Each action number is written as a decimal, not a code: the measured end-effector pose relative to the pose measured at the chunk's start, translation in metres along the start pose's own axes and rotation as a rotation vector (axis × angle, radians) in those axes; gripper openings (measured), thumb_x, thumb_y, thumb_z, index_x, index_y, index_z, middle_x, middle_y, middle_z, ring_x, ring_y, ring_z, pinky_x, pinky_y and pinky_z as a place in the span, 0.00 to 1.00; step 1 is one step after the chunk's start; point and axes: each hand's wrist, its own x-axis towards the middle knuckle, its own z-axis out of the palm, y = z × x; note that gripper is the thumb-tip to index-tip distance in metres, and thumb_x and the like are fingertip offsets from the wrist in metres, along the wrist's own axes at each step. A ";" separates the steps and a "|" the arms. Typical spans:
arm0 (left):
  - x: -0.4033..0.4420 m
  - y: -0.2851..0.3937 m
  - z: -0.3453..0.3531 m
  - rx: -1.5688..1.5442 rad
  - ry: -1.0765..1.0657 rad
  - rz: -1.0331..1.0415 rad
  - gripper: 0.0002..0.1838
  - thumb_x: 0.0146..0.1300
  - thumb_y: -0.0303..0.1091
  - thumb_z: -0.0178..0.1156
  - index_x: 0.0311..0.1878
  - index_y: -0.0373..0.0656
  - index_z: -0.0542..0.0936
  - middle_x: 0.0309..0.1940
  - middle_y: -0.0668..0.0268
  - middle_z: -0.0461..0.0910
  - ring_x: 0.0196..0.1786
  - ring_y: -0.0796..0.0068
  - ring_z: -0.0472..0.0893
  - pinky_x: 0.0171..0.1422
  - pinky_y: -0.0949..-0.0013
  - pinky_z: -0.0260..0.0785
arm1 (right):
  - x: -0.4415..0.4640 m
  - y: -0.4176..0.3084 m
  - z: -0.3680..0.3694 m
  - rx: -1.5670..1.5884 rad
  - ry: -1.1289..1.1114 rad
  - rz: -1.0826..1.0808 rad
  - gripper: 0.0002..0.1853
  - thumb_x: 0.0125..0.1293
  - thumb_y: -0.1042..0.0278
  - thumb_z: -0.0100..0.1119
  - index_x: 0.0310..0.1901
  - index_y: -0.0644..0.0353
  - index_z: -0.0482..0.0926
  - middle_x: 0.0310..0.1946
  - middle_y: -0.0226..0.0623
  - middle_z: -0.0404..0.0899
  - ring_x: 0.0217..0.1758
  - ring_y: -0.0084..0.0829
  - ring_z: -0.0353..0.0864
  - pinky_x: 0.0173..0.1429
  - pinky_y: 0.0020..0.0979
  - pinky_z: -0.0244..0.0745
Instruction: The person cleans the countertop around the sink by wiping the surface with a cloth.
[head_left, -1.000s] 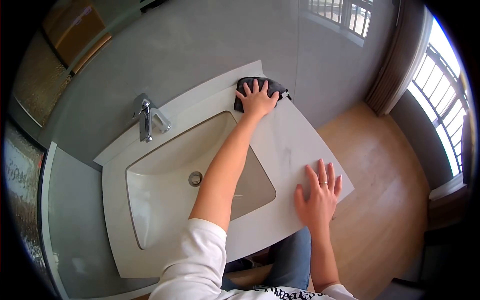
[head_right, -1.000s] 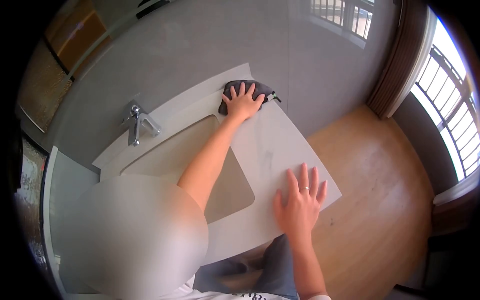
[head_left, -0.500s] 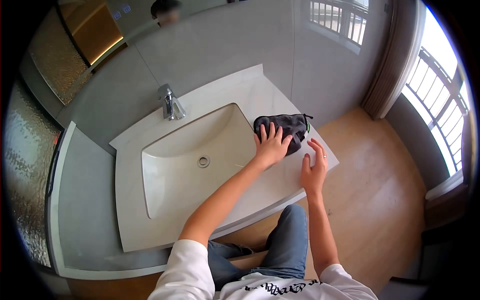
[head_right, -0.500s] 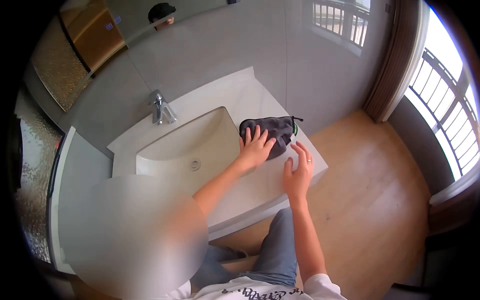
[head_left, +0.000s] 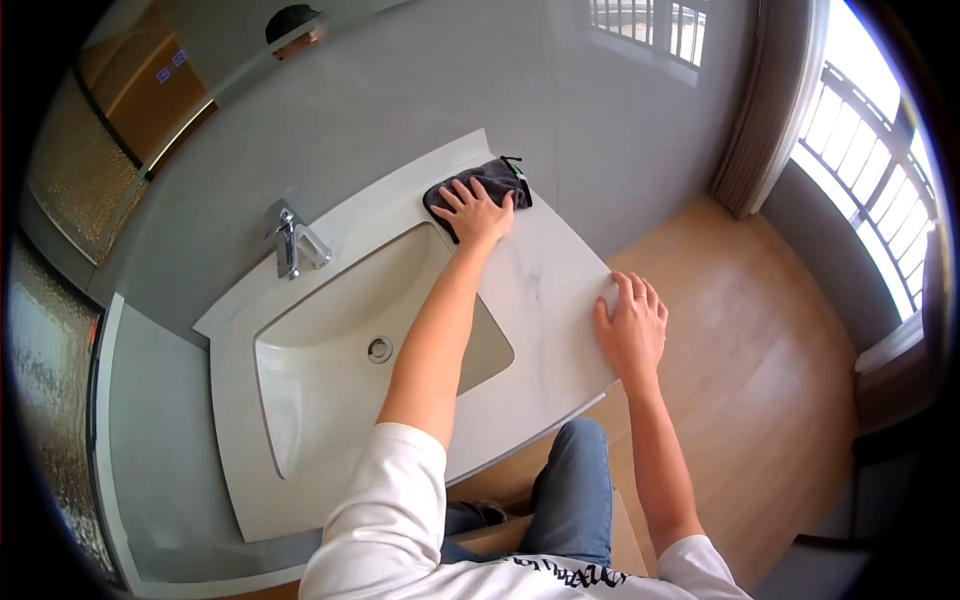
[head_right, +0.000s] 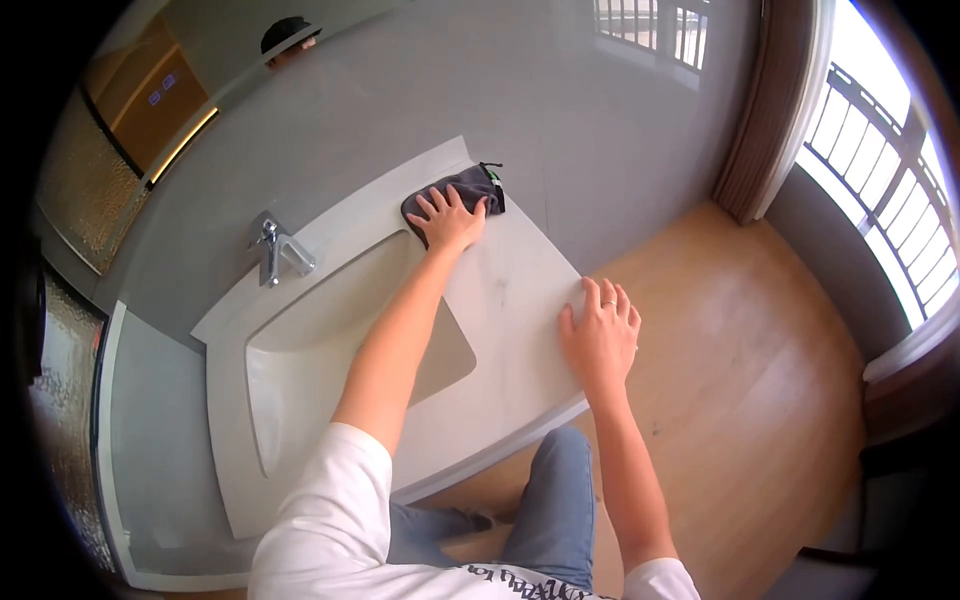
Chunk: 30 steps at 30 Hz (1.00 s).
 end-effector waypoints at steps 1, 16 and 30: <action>0.002 0.001 -0.002 -0.010 -0.025 0.011 0.45 0.68 0.69 0.36 0.78 0.46 0.51 0.78 0.47 0.44 0.79 0.38 0.38 0.75 0.29 0.28 | -0.001 0.000 -0.001 0.026 -0.019 0.010 0.24 0.66 0.56 0.52 0.61 0.57 0.74 0.62 0.46 0.73 0.71 0.43 0.66 0.72 0.45 0.58; -0.151 -0.011 -0.033 -0.082 -0.154 0.447 0.39 0.68 0.66 0.44 0.78 0.63 0.53 0.79 0.52 0.41 0.79 0.39 0.39 0.77 0.32 0.27 | -0.001 0.006 0.007 0.259 0.285 0.045 0.22 0.66 0.66 0.45 0.61 0.58 0.72 0.59 0.42 0.75 0.67 0.42 0.69 0.73 0.43 0.56; -0.164 0.014 -0.030 -0.169 -0.030 0.175 0.45 0.60 0.69 0.53 0.73 0.48 0.62 0.77 0.50 0.49 0.78 0.34 0.42 0.67 0.17 0.34 | -0.008 0.014 0.010 0.252 0.330 -0.025 0.24 0.65 0.65 0.54 0.63 0.55 0.70 0.58 0.41 0.75 0.67 0.43 0.68 0.75 0.46 0.52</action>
